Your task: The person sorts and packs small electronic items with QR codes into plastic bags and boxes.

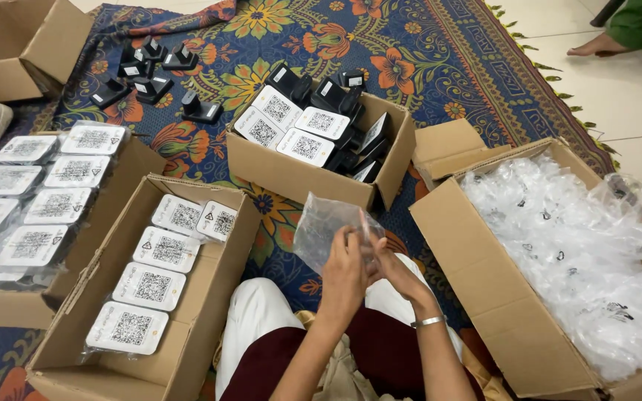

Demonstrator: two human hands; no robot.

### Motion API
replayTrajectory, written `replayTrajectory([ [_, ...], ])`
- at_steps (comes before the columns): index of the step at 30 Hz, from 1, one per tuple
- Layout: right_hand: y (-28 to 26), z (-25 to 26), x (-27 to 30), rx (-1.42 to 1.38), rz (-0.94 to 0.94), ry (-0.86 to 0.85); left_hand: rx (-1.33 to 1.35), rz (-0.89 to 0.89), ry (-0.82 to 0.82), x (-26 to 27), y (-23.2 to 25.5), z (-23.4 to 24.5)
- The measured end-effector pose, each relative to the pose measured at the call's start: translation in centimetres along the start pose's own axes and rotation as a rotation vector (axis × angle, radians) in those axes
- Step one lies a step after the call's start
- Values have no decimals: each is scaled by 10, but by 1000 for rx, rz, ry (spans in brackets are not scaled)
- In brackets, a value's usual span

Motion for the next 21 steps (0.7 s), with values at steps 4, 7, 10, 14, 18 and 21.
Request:
replayTrajectory([
  [4,-33,-8,6,-73,-69,-96,25,65,83,-5,-18,31],
  [7,-50,8,-9,10,127,-95,38,59,184,-9,-36,57],
  [10,-45,57,-40,-152,233,200,-80,64,263,-12,-54,71],
  [14,-50,73,-114,-198,217,293,-64,96,281,-15,-58,84],
  [18,-12,77,-226,-114,-13,193,-19,189,243,-18,-76,80],
  [21,0,86,-279,45,-21,253,-27,193,259,-18,-84,83],
])
Point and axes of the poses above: each hand's wrist, its own x-axis away from the middle knuckle, its own z-axis out of the back of the hand, y = z × x, the point moved 9 cm from there along -x, towards the middle knuckle, and after that the axes turned 6 degrees about -y, right-handed, at the moved point
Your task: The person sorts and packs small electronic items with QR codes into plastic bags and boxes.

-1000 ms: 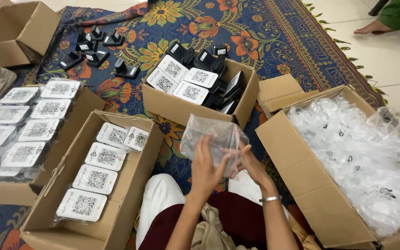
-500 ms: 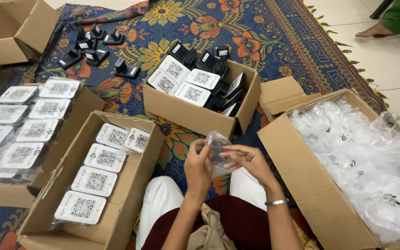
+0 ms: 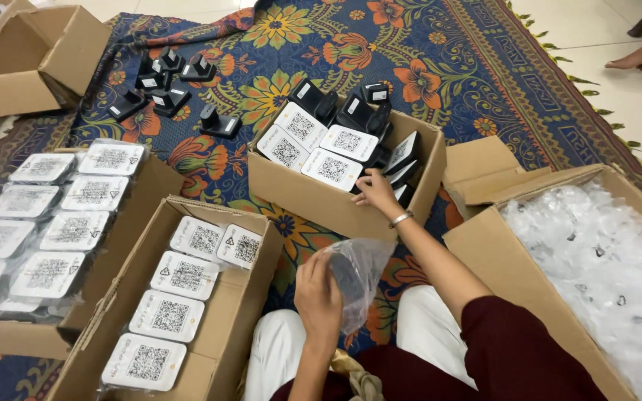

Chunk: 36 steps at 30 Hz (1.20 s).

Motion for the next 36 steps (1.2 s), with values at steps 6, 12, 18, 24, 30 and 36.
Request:
replayTrajectory([
  [6,55,11,-95,1004,134,348,-153,124,64,0,-61,7],
  [12,26,1,-81,550,-156,358,-119,208,44,-2,-83,8],
  [18,67,-7,-104,-221,-136,87,-82,186,28,1,-81,4],
  [24,-20,1,40,-505,16,89,-44,158,-28,0,-63,8],
  [30,24,19,207,-1044,141,133,-39,8,-122,-5,-30,-5],
  [36,-23,45,265,-923,178,236,-1,-41,-221,-8,13,-12],
])
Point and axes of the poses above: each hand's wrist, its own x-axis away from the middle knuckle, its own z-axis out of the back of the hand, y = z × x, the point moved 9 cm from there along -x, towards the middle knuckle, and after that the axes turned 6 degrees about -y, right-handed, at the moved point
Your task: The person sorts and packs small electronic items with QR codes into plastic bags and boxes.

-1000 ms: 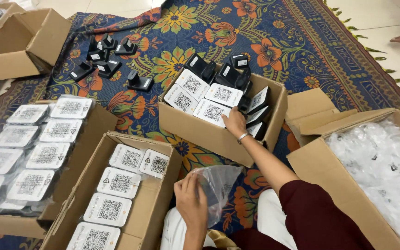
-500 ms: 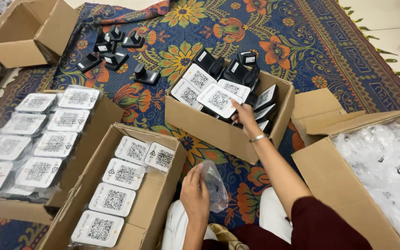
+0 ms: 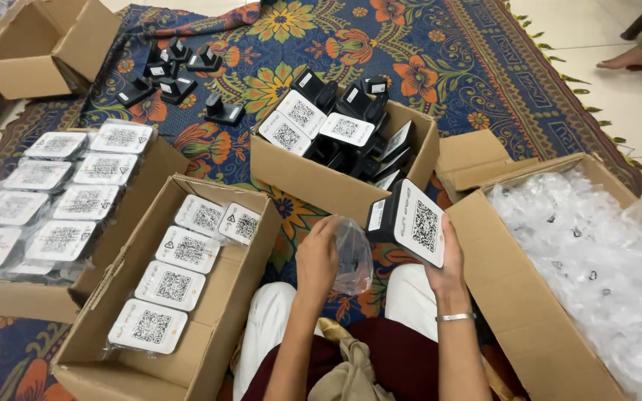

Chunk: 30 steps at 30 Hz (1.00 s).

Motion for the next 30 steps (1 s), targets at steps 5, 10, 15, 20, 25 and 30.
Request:
replayTrajectory([
  [5,-7,2,15,42,8,-109,125,-68,17,1,28,5],
  [10,0,-13,28,179,-69,-169,277,22,-82,-3,18,-6],
  [15,4,-19,30,453,-80,-155,472,1,-44,-1,6,-3],
  [20,27,8,19,647,-142,-133,233,59,10,8,1,-5],
  [25,40,19,19,829,-160,-119,-161,-141,88,19,7,-47],
  [30,58,2,21,912,-191,-232,-197,-116,-183,21,6,-101],
])
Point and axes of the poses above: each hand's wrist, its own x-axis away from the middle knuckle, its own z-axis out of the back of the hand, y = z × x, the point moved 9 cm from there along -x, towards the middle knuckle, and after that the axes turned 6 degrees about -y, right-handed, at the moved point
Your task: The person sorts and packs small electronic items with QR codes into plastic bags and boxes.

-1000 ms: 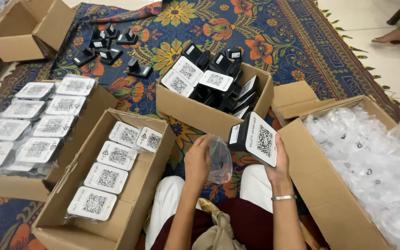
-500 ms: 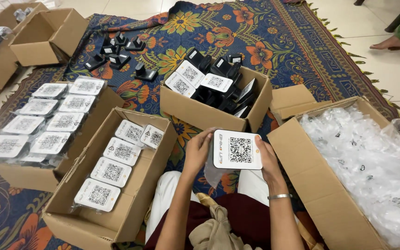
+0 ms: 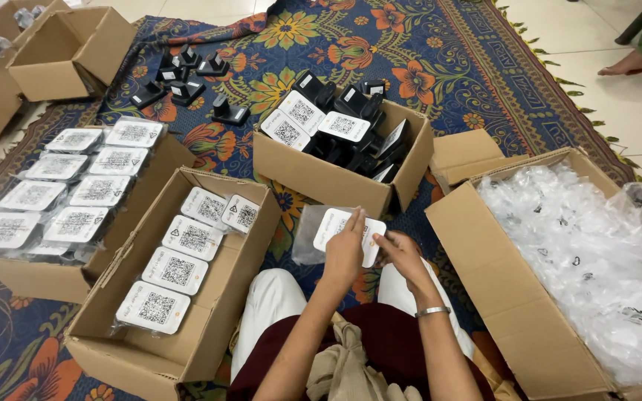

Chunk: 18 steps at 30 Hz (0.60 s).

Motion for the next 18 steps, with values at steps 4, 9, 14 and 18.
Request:
replayTrajectory([
  [4,29,-14,-12,-151,-16,-64,70,-42,-149,2,28,1],
  [9,67,-6,-39,85,82,57,90,-137,-85,6,35,-12],
  [14,100,-18,-88,904,412,159,155,-134,-72,5,29,-14],
  [18,186,-32,-156,897,430,-131,206,20,43,1,-27,-33],
])
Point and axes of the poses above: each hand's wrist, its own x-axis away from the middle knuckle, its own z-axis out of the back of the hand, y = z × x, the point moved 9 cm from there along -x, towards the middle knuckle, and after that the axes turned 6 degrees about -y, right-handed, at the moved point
